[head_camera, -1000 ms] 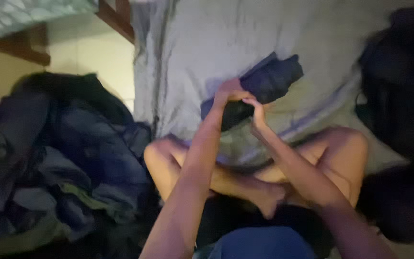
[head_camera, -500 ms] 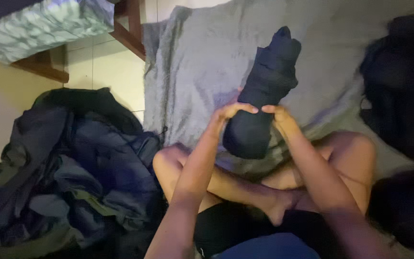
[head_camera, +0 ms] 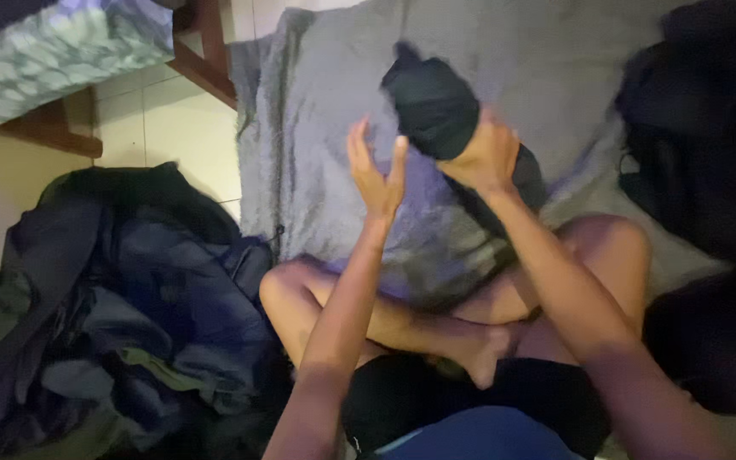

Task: The person folds a dark blue garment on a grey mat, rolls it tightly into a cylinder, and secures it with a drawstring. They then pick up a dark green jacket, fold it, and begin stuffing it into a dark blue stuff sack.

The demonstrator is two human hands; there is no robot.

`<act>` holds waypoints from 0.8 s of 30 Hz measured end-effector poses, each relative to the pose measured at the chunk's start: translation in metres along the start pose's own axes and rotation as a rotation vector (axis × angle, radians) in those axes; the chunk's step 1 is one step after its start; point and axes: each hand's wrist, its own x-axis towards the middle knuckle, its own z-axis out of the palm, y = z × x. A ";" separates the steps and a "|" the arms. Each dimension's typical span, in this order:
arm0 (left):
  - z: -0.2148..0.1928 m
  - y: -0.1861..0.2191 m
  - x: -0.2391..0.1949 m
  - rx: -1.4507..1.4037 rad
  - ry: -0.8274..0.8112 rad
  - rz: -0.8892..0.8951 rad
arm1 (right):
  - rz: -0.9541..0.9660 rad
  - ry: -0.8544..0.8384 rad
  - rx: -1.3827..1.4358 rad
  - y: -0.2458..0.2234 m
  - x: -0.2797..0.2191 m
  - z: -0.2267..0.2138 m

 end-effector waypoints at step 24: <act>0.325 0.103 0.019 0.044 -1.241 0.436 | -0.014 0.266 -0.332 0.105 0.032 0.000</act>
